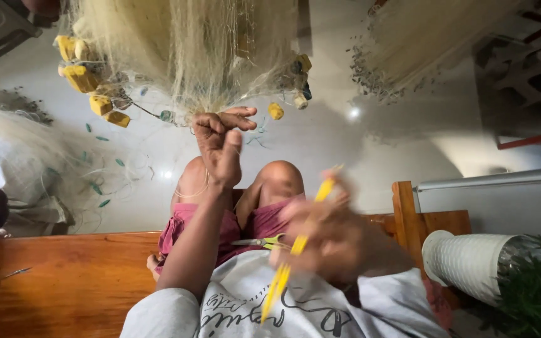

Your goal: Repairing a fine-mesh fishing net by weaving and knotting with a plastic shuttle and trimming with scissors.

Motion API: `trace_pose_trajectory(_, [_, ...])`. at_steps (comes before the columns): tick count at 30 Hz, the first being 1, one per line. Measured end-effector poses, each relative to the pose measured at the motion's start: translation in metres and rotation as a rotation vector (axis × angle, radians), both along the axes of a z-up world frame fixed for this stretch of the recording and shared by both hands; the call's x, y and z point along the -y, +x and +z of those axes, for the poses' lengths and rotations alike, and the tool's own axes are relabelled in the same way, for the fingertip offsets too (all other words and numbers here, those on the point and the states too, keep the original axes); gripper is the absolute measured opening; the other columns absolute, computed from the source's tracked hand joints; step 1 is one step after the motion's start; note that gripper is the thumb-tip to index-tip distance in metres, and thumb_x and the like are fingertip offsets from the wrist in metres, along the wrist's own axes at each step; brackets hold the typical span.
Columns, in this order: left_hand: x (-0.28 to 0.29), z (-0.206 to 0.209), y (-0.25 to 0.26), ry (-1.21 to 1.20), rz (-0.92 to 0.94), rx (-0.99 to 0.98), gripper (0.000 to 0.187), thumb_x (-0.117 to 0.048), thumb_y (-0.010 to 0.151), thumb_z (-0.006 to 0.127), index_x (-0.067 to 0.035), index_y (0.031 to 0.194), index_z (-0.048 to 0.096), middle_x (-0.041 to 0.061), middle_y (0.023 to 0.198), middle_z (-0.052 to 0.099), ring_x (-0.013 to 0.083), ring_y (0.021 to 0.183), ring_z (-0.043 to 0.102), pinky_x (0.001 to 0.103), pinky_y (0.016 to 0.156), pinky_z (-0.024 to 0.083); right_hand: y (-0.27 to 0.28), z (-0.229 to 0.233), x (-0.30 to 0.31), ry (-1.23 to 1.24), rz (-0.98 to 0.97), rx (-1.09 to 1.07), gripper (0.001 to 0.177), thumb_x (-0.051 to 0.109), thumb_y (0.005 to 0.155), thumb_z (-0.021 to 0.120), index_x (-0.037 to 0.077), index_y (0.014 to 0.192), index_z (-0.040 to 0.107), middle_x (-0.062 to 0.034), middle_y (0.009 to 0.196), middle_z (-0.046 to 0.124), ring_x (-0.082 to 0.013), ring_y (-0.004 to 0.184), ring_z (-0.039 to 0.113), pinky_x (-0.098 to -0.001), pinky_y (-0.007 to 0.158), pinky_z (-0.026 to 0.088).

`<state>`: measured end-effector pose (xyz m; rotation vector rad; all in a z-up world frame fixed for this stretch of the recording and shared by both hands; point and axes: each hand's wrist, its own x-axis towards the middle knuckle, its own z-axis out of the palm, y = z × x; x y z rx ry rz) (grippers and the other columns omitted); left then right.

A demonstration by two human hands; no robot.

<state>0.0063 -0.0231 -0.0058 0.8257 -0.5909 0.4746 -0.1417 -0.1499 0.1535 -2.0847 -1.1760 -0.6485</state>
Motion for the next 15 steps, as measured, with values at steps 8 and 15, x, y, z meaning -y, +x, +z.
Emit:
trace_pose_trajectory(8, [-0.001, 0.022, -0.007, -0.139, 0.034, -0.083, 0.02, -0.01, 0.101, 0.047, -0.009, 0.086, 0.034, 0.019, 0.071, 0.065, 0.0394, 0.091, 0.068, 0.045, 0.09, 0.051, 0.103, -0.006, 0.051, -0.294, -0.375, 0.335, 0.017, 0.022, 0.099, 0.069, 0.017, 0.113, 0.078, -0.0027, 0.081, 0.062, -0.0201, 0.073, 0.057, -0.0415, 0.092, 0.034])
trace_pose_trajectory(15, [0.003, 0.028, -0.011, -0.135, -0.111, -0.158, 0.015, -0.019, 0.104, 0.043, -0.011, 0.094, 0.035, 0.018, 0.073, 0.067, 0.0338, 0.099, 0.066, 0.041, 0.094, 0.047, 0.131, -0.006, 0.038, -0.109, -0.213, 0.032, 0.015, 0.023, 0.098, 0.073, 0.013, 0.109, 0.076, -0.0027, 0.081, 0.069, -0.0196, 0.07, 0.063, -0.036, 0.085, 0.039])
